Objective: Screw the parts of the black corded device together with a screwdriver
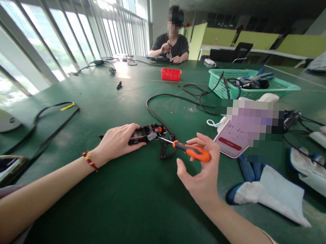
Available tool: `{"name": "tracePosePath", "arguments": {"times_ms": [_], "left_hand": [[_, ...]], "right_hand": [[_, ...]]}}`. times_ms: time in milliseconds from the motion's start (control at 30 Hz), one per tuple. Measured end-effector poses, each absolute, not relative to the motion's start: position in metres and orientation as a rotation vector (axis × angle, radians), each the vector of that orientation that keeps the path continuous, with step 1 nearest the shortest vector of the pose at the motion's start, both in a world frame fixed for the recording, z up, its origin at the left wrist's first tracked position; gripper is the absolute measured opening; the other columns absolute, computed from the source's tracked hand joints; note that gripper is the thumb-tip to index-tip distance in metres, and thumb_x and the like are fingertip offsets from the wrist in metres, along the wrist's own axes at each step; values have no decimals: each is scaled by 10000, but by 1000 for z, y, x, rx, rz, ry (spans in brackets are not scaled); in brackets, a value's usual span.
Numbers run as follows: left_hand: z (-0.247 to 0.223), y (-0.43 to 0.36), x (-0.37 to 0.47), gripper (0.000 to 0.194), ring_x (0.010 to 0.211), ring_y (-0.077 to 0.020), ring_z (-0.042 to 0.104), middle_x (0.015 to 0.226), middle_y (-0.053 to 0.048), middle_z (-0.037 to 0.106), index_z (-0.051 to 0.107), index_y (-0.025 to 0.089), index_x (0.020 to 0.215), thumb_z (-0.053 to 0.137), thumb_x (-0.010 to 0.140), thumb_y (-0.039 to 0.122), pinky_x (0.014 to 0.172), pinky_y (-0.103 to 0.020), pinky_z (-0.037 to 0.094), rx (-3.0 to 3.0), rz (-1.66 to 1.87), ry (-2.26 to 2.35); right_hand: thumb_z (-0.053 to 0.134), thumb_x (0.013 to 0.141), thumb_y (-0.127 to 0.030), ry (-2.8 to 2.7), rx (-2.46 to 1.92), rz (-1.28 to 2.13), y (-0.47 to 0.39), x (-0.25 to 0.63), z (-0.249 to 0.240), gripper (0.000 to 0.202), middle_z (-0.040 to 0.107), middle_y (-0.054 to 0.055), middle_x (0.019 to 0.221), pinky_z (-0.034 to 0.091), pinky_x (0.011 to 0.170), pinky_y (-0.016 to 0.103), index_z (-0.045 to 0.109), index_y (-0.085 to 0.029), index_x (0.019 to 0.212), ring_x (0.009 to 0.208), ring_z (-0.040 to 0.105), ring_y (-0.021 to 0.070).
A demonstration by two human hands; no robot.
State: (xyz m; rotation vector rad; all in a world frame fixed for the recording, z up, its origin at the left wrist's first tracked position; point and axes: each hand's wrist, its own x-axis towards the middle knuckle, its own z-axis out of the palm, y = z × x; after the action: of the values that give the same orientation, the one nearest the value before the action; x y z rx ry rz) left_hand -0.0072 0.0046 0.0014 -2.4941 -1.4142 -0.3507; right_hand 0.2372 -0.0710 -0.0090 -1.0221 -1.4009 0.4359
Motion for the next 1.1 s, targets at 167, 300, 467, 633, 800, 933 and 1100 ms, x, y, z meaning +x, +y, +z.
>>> {"name": "tracePosePath", "arguments": {"times_ms": [167,300,467,633,800,933,1100], "left_hand": [[1,4,-7,426,799,-219,640,901,-63,654,483,170,1052,477,839,539,618,-289,425,-2500,-361,-1411],[2,4,-6,428,813,-222,639,910,-63,655,482,173,1055,477,839,542,629,-294,428,-2492,-348,-1428],[2,4,-7,425,796,-219,639,892,-59,654,483,172,1052,478,839,541,619,-294,423,-2493,-350,-1419],[1,4,-7,430,801,-216,638,901,-61,653,477,174,1058,473,840,544,619,-290,422,-2493,-346,-1423],[2,5,-7,431,817,-218,636,918,-67,654,472,175,1067,456,847,545,646,-292,431,-2512,-339,-1439],[3,4,-7,429,831,-223,636,935,-72,654,471,179,1074,450,848,543,655,-295,433,-2519,-337,-1465],[4,3,-5,439,851,-229,633,945,-74,653,469,183,1074,458,838,554,660,-292,431,-2523,-319,-1495]], "right_hand": [[584,793,-239,-1452,-1193,568,-74,237,-6,225,415,-85,532,352,390,203,533,-220,1011,403,394,70],[642,720,-186,-1408,-1074,497,-74,236,-7,413,557,-12,806,480,560,256,471,-233,1093,638,571,120],[594,784,-249,-1404,-1194,620,-73,237,-8,228,442,-75,562,344,389,203,535,-214,1002,427,413,75],[672,698,-212,-1372,-1035,552,-73,237,-10,486,559,-6,873,488,566,270,446,-256,1125,654,575,124],[595,788,-236,-1431,-1202,609,-75,235,-8,203,444,-77,548,392,417,212,526,-216,979,422,430,78],[661,686,-178,-1436,-992,546,-77,233,-7,513,568,-8,837,511,622,284,417,-244,1131,694,594,139],[615,770,-216,-1453,-1162,581,-76,236,-9,238,521,-52,635,445,491,234,529,-219,992,492,515,92]]}}
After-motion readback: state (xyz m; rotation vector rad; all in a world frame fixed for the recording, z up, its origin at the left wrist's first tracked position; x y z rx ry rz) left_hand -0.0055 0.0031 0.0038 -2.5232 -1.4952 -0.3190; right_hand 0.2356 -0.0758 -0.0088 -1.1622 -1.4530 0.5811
